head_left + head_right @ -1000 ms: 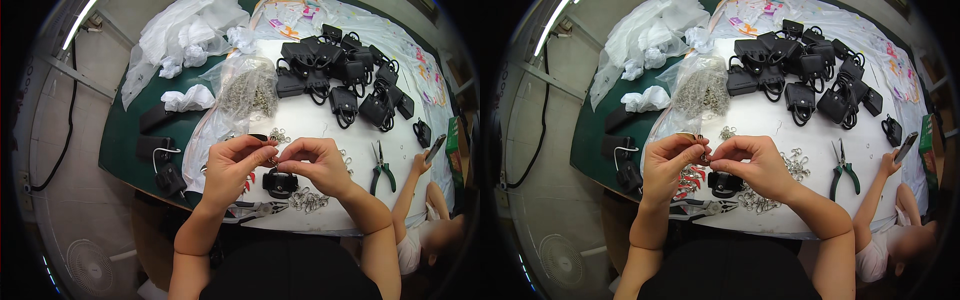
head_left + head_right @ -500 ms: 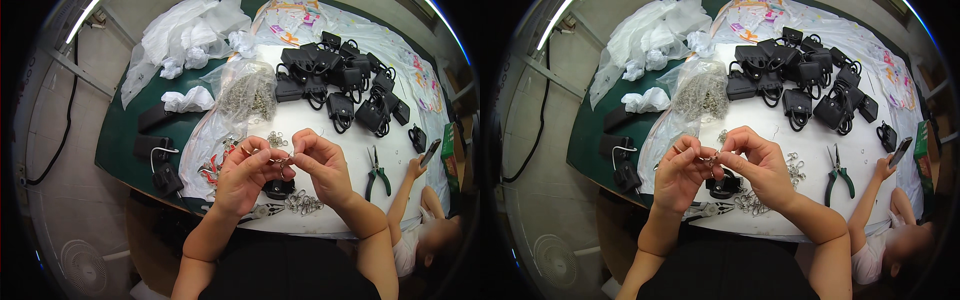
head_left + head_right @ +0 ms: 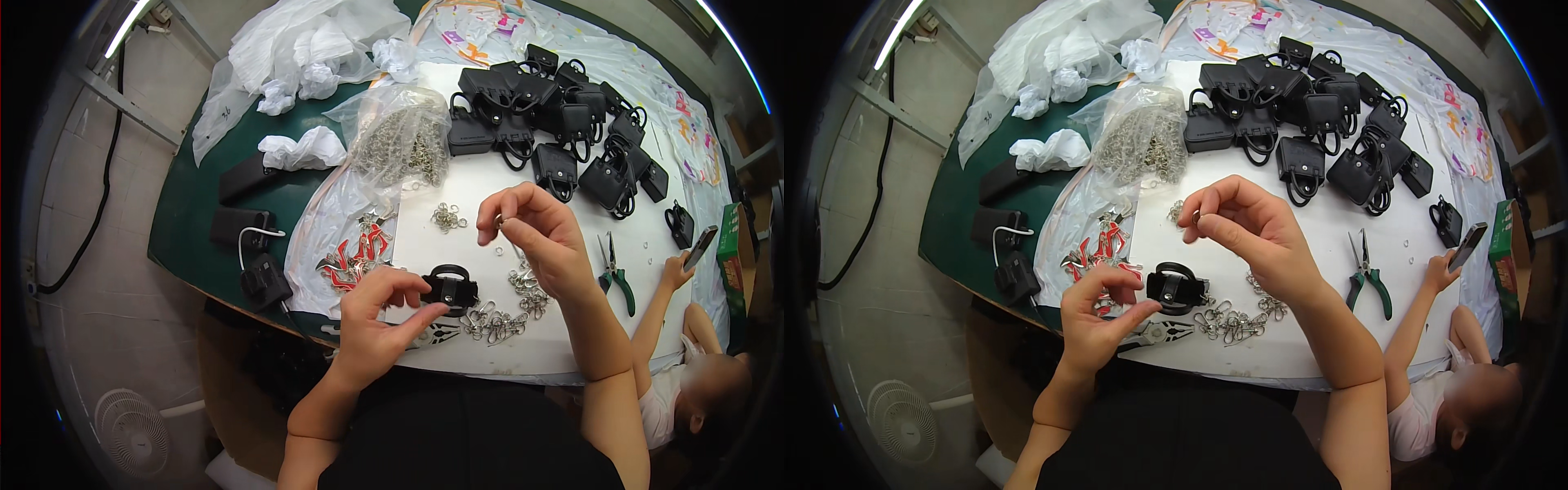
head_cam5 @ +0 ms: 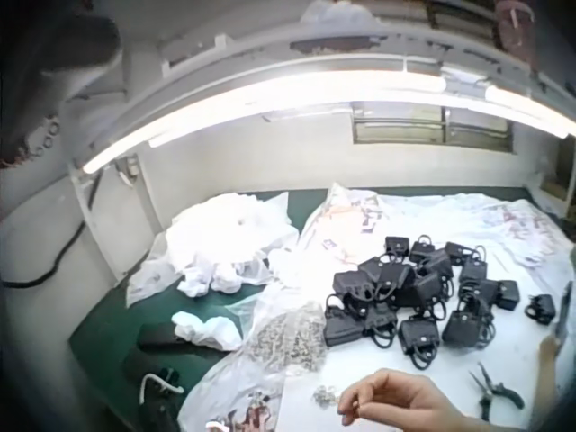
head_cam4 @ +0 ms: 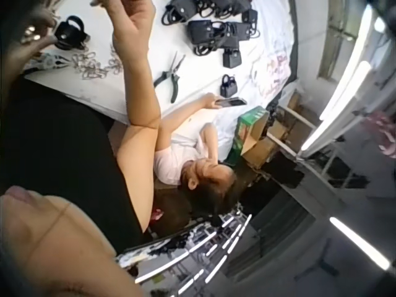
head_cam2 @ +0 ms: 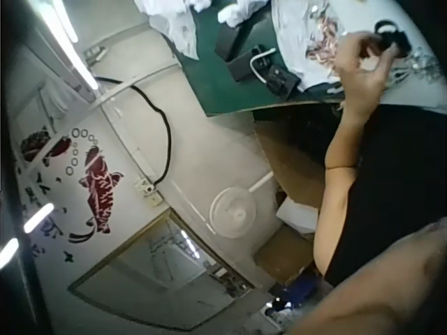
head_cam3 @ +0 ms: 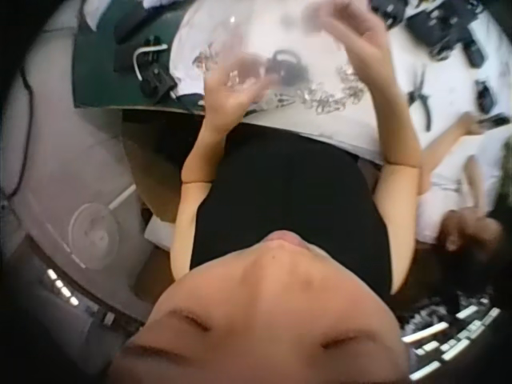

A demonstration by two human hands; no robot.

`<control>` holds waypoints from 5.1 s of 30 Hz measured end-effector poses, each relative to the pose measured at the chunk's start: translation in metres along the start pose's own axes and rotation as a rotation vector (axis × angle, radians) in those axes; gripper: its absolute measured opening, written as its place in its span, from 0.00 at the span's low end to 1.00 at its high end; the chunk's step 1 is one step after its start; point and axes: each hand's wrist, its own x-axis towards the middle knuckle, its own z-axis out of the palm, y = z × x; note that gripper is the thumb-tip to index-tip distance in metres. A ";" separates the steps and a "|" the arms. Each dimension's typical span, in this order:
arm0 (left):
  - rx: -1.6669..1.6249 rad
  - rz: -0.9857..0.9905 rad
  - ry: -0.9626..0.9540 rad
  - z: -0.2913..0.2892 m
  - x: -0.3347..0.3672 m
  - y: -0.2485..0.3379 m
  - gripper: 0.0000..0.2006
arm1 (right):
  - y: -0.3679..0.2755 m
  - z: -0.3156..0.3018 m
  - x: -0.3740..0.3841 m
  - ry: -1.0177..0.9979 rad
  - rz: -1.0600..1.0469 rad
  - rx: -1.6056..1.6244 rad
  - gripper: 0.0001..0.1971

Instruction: The person attaches metal chain links and decorative charms to small black bag-shaped plastic pieces using pliers to open and close the rings.

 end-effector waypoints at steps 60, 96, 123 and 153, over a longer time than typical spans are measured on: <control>-0.122 0.020 0.035 0.010 -0.022 -0.001 0.11 | 0.042 0.032 -0.057 0.007 -0.155 -0.712 0.12; -0.028 0.299 0.113 0.019 -0.023 -0.009 0.14 | 0.051 0.031 -0.061 0.056 -0.096 -0.531 0.09; 0.191 0.554 0.222 0.036 -0.013 -0.033 0.15 | 0.042 0.033 -0.068 0.108 0.017 -0.824 0.06; 0.600 0.281 -0.077 -0.047 -0.068 -0.057 0.14 | 0.004 0.023 -0.078 -0.064 -0.332 -1.298 0.13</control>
